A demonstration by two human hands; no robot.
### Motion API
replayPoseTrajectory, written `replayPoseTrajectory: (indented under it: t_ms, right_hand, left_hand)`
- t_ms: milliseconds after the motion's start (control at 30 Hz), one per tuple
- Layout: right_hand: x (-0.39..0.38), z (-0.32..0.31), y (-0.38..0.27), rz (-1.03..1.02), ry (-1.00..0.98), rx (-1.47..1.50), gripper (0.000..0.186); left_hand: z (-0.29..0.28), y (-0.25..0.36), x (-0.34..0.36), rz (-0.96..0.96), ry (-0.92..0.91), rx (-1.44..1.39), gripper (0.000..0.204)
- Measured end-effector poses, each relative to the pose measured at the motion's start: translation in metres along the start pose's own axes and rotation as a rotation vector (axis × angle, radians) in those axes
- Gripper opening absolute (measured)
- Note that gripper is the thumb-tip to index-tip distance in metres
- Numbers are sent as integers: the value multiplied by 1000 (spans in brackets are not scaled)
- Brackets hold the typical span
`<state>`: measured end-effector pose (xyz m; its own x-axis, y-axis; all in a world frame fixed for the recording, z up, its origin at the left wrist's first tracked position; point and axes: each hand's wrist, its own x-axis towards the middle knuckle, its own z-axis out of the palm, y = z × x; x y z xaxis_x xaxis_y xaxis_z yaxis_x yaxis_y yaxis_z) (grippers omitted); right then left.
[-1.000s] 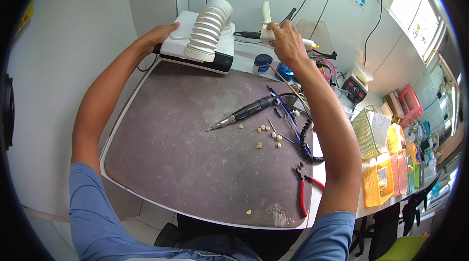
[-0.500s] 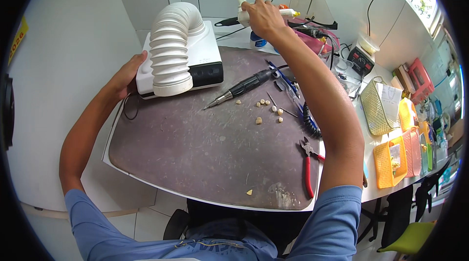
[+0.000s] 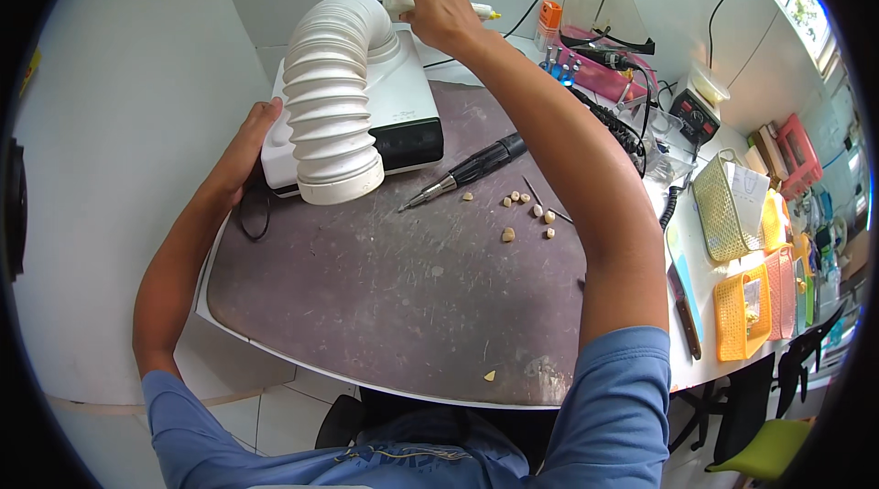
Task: The person trims several dental impression models one at a time using pliers.
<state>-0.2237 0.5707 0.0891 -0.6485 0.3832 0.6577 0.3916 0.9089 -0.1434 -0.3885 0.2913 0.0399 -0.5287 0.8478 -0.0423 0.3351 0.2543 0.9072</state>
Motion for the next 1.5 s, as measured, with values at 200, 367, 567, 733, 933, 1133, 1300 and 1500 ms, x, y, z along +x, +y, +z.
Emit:
replayPoseTrajectory:
  t_ms: [200, 367, 567, 733, 933, 1133, 1300, 1500]
  right_hand:
    - [-9, 27, 33, 22, -169, -131, 47]
    - [-26, 12, 48, 15, -239, -187, 53]
    - [-62, -117, -33, 110, -530, -308, 28]
    - [-146, -130, -23, -266, -697, -194, 36]
    - [-164, -126, -26, -360, -684, -208, 39]
    - [-172, -161, -10, -601, -207, -343, 23]
    - [-191, -259, -46, -178, 3, -238, 34]
    - [-224, -347, -117, -54, 216, 30, 50]
  left_hand:
    - [-5, -7, 6, 24, -16, 12, 61]
    - [-10, -2, 14, 128, -47, 113, 71]
    - [-37, -2, -2, 7, -72, 337, 77]
    - [-36, 10, -45, 209, 58, 347, 57]
    - [-35, 18, -109, 385, 212, 453, 23]
    - [4, 38, -174, 1151, 339, 389, 17]
    - [72, 94, -182, 1218, 64, 284, 16]
    - [175, 190, -141, 1354, -11, 21, 35]
